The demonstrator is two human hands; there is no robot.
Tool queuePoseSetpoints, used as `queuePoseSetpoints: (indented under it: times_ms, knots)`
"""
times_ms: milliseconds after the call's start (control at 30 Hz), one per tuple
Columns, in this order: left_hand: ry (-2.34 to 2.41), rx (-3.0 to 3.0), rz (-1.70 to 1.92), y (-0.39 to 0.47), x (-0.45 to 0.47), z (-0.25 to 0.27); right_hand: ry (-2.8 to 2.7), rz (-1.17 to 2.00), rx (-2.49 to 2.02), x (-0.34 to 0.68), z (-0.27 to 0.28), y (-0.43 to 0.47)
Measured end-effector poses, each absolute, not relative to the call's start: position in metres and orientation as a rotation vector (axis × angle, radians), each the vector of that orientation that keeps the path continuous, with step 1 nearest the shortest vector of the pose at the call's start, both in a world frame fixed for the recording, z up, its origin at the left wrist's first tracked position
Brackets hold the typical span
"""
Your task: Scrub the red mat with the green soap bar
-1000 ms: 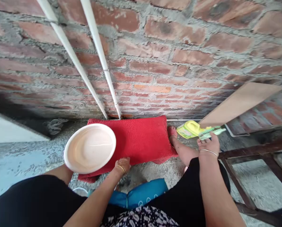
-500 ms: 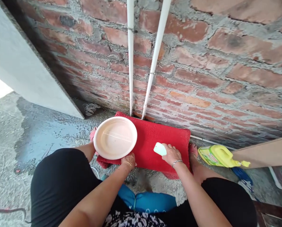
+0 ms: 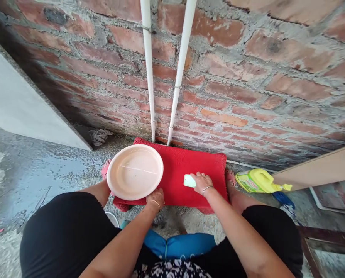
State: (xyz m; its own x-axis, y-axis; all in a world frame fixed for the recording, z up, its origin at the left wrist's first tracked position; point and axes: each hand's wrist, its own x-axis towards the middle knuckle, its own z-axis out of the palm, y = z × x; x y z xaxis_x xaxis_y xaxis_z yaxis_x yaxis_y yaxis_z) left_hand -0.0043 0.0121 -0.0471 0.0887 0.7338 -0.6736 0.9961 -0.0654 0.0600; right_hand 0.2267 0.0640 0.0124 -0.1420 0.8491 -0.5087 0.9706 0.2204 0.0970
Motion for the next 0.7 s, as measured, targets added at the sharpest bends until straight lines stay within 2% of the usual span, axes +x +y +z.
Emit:
queuePoseSetpoints:
  times_ms: [133, 267, 500, 700]
  knots:
    - [1.63, 1.946, -0.737, 0.009, 0.008, -0.039, 1.701, -0.259, 1.847, 0.314, 0.032, 0.045]
    - [1.541, 2.019, -0.679, 0.002, 0.028, -0.031, 1.582, -0.334, 1.98, 0.351, 0.038, 0.022]
    - [1.599, 1.998, -0.667, 0.017, 0.039, -0.033, 1.859, -0.452, 1.997, 0.288, 0.023, 0.043]
    - [1.713, 1.901, -0.628, 0.044, 0.042, -0.039, 2.115, -0.537, 1.799, 0.221, 0.007, 0.092]
